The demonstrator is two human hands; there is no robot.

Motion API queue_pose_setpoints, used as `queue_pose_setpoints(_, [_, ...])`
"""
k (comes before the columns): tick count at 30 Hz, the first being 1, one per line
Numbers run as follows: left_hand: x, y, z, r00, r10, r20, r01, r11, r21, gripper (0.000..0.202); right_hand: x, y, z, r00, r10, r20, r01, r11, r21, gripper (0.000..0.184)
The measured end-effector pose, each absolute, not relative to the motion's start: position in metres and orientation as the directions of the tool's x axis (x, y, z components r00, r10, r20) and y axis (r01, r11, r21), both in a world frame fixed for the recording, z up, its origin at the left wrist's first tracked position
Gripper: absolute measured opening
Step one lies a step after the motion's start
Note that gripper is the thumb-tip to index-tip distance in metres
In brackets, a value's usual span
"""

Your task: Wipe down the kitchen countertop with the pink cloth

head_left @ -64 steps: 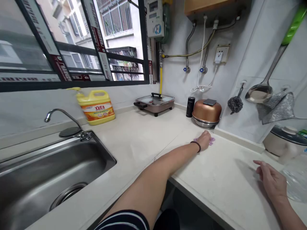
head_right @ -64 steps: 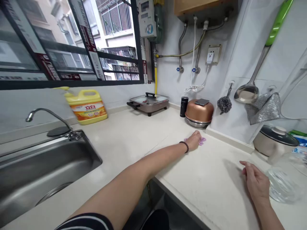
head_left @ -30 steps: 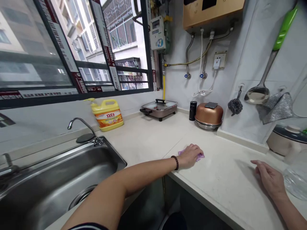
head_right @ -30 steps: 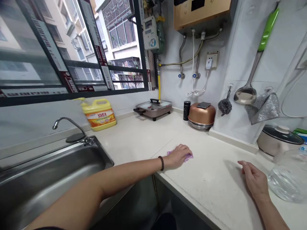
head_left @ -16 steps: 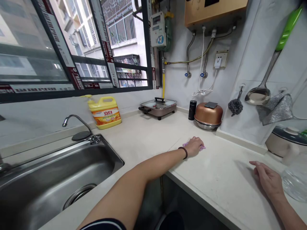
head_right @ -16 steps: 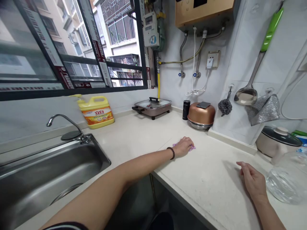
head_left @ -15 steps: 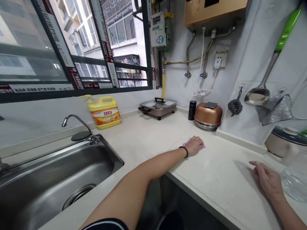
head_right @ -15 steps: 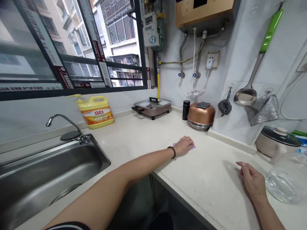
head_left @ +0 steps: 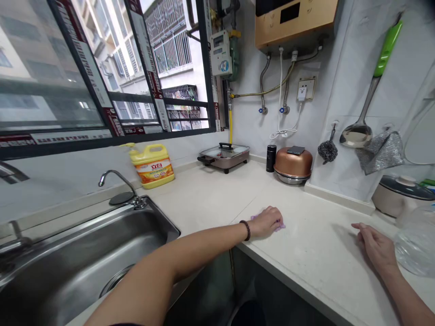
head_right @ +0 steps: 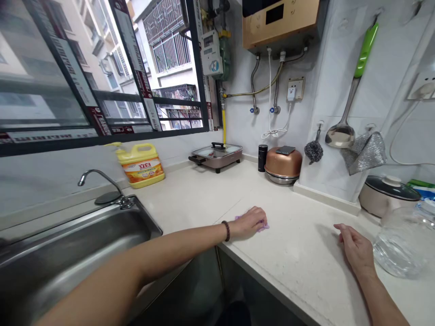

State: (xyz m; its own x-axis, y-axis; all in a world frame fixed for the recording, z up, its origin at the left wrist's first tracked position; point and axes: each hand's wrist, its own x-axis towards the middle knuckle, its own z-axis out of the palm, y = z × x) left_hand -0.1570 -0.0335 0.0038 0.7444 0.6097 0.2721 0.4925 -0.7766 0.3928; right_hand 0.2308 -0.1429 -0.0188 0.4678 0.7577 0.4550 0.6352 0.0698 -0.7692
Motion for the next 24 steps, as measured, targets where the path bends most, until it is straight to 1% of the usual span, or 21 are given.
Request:
queue_pose_setpoints(3, [-0.194,-0.055,0.001,0.792,0.552,0.261,0.436,-0.811,0.391,0.010,0.230,-0.144,-0.019,0.475,0.760,0.443,0.630,0.058,-0.774,0.061])
queue_pose_setpoints(5, [-0.221,-0.057,0.003,0.795,0.552,0.251,0.435,-0.808,0.397,0.011,0.229,-0.145,-0.020,0.476,0.763,0.438,0.624,0.057,-0.779,0.059])
queue_pose_setpoints(8, [-0.259,-0.041,0.008,0.726,0.646,0.237,0.535,-0.746,0.397,0.011,0.227,-0.147,-0.020,0.470,0.771,0.429,0.614,0.063,-0.787,0.060])
queue_pose_setpoints(10, [-0.277,-0.021,0.010,0.631,0.737,0.239,0.635,-0.669,0.386,0.012,0.226,-0.147,-0.020,0.468,0.777,0.421,0.609,0.062,-0.791,0.060])
queue_pose_setpoints(12, [-0.284,0.002,0.011,0.550,0.798,0.247,0.710,-0.602,0.364,0.011,0.225,-0.145,-0.021,0.468,0.782,0.412,0.610,0.052,-0.790,0.061])
queue_pose_setpoints(17, [-0.258,0.055,0.011,0.451,0.859,0.243,0.809,-0.508,0.296,0.012,0.224,-0.139,-0.023,0.465,0.783,0.413,0.622,0.042,-0.782,0.062])
queue_pose_setpoints(21, [-0.222,0.085,0.016,0.354,0.907,0.229,0.856,-0.413,0.311,0.013,0.222,-0.137,-0.023,0.454,0.788,0.415,0.611,0.064,-0.789,0.062])
queue_pose_setpoints(24, [-0.191,0.094,0.020,0.341,0.911,0.230,0.860,-0.402,0.315,0.015,0.220,-0.136,-0.021,0.451,0.790,0.416,0.598,0.079,-0.798,0.064])
